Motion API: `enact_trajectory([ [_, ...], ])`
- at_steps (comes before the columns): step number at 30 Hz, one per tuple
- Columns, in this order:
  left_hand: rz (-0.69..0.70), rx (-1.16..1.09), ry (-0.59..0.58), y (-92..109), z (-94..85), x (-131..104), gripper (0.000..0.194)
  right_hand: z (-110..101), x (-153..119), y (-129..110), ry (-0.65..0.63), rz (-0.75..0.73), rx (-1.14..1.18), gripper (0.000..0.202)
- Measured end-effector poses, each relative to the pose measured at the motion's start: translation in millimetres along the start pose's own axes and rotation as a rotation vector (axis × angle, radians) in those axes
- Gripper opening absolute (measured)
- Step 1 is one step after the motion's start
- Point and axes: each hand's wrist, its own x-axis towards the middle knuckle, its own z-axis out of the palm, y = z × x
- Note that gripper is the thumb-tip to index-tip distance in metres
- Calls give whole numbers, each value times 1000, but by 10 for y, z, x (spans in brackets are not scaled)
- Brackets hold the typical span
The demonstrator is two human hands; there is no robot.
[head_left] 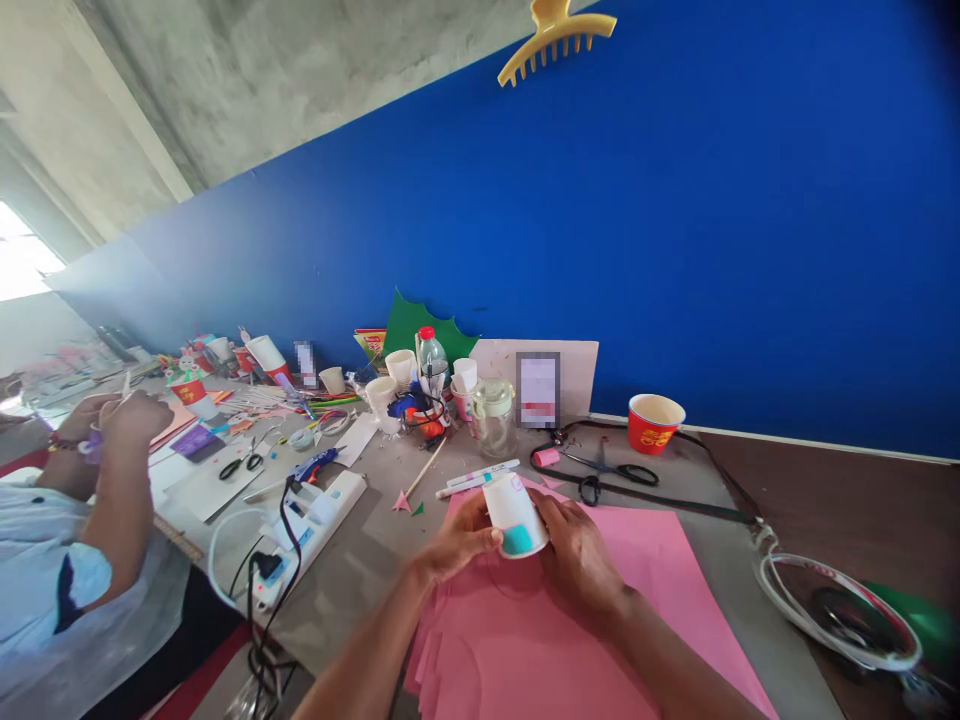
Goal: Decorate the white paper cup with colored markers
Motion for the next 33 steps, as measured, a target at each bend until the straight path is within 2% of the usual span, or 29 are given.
enact_trajectory([
  [2, 89, 178, 135, -23, -35, 20, 54, -10, 3, 57, 46, 9, -37, 46],
  [5, 267, 680, 540, -70, -160, 53, 20, -17, -3, 145, 136, 57, -126, 47],
  [7, 295, 994, 697, -91, -267, 67, 18, -9, -15, 199, 184, 85, -171, 46],
  [9, 197, 1222, 730, -96, -351, 70, 22, 6, -27, 243, 215, 97, -190, 47],
  [13, -25, 1461, 671, -78, -393, 53, 22, 30, -41, 290, 238, 115, -192, 45],
  [17, -123, 1508, 657, -77, -365, 43, 23, 56, -47, 304, 202, 142, -195, 37],
  [20, -137, 1492, 653, -94, -371, 49, 24, 85, -52, 301, 165, 167, -186, 29],
  [25, 28, 1374, 740, -120, -401, 66, 25, 99, -50, 287, 64, 203, -179, 31],
  [28, 134, 1262, 778, -129, -416, 73, 20, 80, -38, 267, -15, 236, -191, 33],
  [33, 192, 1145, 822, -163, -462, 78, 9, 62, -21, 234, -96, 261, -198, 37],
])
